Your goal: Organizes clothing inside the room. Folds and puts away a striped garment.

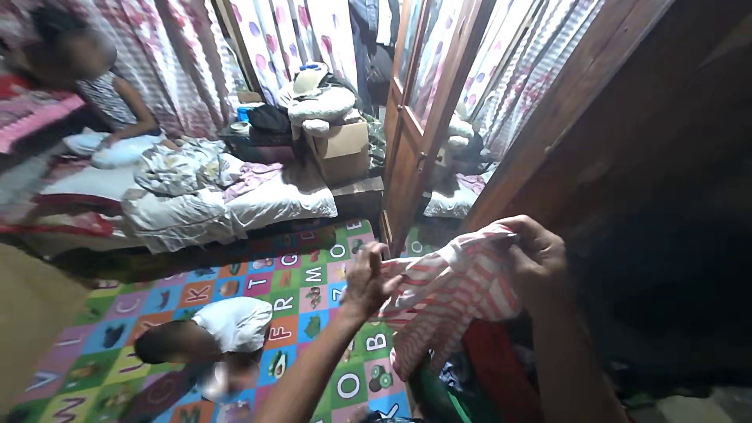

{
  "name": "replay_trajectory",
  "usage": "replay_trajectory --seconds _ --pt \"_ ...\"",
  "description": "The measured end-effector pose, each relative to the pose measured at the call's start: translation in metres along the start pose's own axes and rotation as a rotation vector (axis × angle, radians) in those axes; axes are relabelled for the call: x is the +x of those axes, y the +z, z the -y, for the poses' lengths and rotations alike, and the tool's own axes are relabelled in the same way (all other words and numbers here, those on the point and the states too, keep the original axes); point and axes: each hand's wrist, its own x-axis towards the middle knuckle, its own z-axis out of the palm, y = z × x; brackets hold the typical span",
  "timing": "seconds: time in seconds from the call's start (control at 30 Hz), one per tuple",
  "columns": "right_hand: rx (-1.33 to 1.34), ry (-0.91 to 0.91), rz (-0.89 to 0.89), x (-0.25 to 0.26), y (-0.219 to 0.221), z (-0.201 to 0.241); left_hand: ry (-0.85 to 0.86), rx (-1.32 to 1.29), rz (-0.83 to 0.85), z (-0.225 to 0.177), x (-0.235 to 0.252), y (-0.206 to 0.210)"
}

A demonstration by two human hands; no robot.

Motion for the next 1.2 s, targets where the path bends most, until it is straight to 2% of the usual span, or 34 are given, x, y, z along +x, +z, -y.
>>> replay_trajectory --seconds 0.07,0.13,0.27,0.37,0.5,0.63,0.73,0.8,0.87,0.9,0.97,1.1,1.2 --pt "0.052 -0.028 0.114 0.0 0.003 0.003 -0.122 -0.078 0.267 -0.018 0.004 0.018" --pt "0.034 -0.049 0.195 -0.001 0.0 0.007 -0.165 -0.078 0.438 -0.025 0.003 0.036" --pt "-0.133 -0.07 0.15 -0.008 -0.037 0.006 -0.296 -0.001 0.474 0.01 0.005 0.046" --pt "-0.263 0.041 0.056 -0.019 -0.067 0.001 -0.26 -0.078 0.463 0.036 0.009 0.019" --pt "-0.294 0.236 0.074 -0.04 -0.102 0.0 -0.058 -0.351 0.617 0.039 0.009 -0.039" --pt "-0.019 0.245 0.163 -0.062 -0.138 -0.01 0.025 -0.709 0.787 0.033 -0.002 -0.082" --pt "0.182 0.298 0.201 -0.064 -0.137 -0.02 0.046 -1.034 0.969 0.043 -0.003 -0.092" --pt "0.248 0.458 0.116 -0.059 -0.12 -0.032 -0.126 -1.143 0.89 0.041 -0.001 -0.088" --pt "0.227 0.628 0.029 -0.052 -0.092 -0.049 -0.43 -1.104 0.637 0.018 0.004 -0.074" --pt "0.234 0.679 -0.012 -0.047 -0.074 -0.057 -0.572 -1.083 0.515 0.001 0.008 -0.062" --pt "0.246 0.677 -0.051 -0.042 -0.031 -0.063 -0.725 -1.092 0.377 -0.03 0.008 -0.04" --pt "0.338 0.564 0.09 -0.055 0.052 -0.059 -0.73 -1.233 0.319 -0.078 -0.001 -0.012" --pt "0.392 0.492 0.151 -0.056 0.07 -0.062 -0.662 -1.27 0.291 -0.083 0.0 -0.01"
